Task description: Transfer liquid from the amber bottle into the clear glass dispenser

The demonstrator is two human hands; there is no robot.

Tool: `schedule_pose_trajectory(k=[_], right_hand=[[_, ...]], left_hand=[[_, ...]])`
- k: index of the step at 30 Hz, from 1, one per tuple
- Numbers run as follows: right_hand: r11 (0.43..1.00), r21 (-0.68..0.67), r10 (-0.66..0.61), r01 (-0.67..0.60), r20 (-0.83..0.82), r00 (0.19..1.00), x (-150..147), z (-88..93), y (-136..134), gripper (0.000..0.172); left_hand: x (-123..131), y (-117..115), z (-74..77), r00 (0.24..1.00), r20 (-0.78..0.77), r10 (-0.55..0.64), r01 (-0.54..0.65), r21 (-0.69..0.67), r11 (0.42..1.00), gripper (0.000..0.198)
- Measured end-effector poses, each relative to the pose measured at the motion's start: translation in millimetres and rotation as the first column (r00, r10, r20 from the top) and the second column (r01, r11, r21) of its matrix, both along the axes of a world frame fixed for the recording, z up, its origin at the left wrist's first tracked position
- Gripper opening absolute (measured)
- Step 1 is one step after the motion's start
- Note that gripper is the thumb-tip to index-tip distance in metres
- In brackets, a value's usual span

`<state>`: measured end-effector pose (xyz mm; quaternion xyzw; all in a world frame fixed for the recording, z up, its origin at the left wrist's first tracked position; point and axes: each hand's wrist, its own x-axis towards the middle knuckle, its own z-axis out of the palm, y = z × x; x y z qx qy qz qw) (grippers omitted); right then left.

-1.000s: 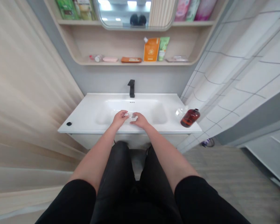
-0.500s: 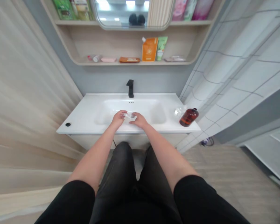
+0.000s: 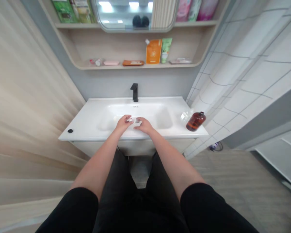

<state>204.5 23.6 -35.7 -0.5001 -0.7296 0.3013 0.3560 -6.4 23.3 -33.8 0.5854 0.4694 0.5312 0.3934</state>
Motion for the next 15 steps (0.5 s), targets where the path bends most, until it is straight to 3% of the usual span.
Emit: schedule_pose_trajectory(k=[4,11,15], right_hand=[[1.000,0.005,0.001,-0.001,-0.020,1.000,0.5,-1.4,1.4,0.071],[0.997,-0.065,0.044,-0.052,-0.128,0.991,4.8,-3.2,4.5,0.076],[0.995,-0.071,0.052,-0.070,-0.228,0.972,5.7,-1.7,2.0,0.091]], left_hand=[[1.0,-1.2,0.3,0.999,0.036,0.037,-0.036,-0.034,0.999,0.054],[-1.3,-8.6,4.8,0.976,0.201,-0.088,0.098,-0.041,0.994,0.074],[2.8,-7.0,4.5,0.983,0.182,0.012,-0.009,-0.018,1.000,0.064]])
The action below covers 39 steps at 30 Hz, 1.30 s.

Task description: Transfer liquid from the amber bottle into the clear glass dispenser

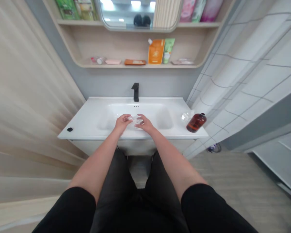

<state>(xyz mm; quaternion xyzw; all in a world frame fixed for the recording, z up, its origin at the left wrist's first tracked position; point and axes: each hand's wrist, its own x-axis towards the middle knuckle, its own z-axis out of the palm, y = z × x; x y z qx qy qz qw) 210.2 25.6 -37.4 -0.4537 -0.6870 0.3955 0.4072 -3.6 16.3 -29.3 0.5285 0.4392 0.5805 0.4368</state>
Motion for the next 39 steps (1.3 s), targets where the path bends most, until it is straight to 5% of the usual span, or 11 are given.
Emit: schedule_pose_trajectory(k=[4,8,13,16,19,23,27,30,32,35,39], right_hand=[[0.999,0.033,-0.035,0.036,-0.047,0.998,-2.2,-1.7,-1.7,0.104],[0.994,-0.003,-0.110,0.110,0.047,0.993,-4.0,-3.8,1.1,0.070],[0.995,0.011,-0.096,0.095,0.086,0.992,-3.6,-4.0,3.2,0.041],[0.992,0.046,-0.124,0.120,0.103,0.987,-3.0,-5.0,2.8,0.033],[0.990,0.054,-0.137,0.131,0.124,0.983,-3.1,-7.1,3.5,0.029],[0.991,0.044,-0.135,0.130,0.131,0.982,-4.4,-8.2,5.0,0.028],[0.991,0.023,-0.134,0.132,0.143,0.981,-5.5,-3.5,3.2,0.027],[0.993,0.007,-0.118,0.118,0.173,0.978,-4.8,3.4,-0.7,0.023],[0.994,0.008,-0.109,0.110,0.208,0.972,-3.6,8.9,-4.6,0.020],[0.996,0.043,-0.090,0.081,0.281,0.955,-2.3,18.1,-13.5,0.020],[0.988,0.157,-0.063,0.002,0.386,0.920,-1.7,36.1,-30.2,0.032]], left_hand=[[-39.5,15.3,20.9,0.957,-0.148,0.248,-0.241,0.059,0.969,0.050],[-131.2,31.5,67.6,0.689,-0.476,0.546,-0.550,0.146,0.822,0.041],[-226.2,30.6,104.0,0.429,-0.727,0.536,-0.623,0.192,0.758,0.035],[-253.0,31.1,102.6,0.265,-0.847,0.462,-0.643,0.202,0.739,0.045],[-264.4,36.0,98.4,0.205,-0.901,0.382,-0.643,0.170,0.747,0.051],[-248.2,31.7,101.4,0.186,-0.892,0.412,-0.665,0.194,0.722,0.064],[-178.5,3.7,89.5,0.176,-0.767,0.616,-0.614,0.404,0.678,0.061],[-109.1,-19.1,56.2,0.360,-0.837,0.412,-0.341,0.293,0.893,0.043],[-71.6,-28.2,30.7,0.382,-0.900,0.208,-0.169,0.153,0.974,0.044],[-42.8,-31.1,5.9,0.334,-0.942,0.039,-0.151,-0.013,0.989,0.052],[-42.0,-27.4,5.2,0.296,-0.954,-0.051,-0.218,-0.119,0.969,0.062]])
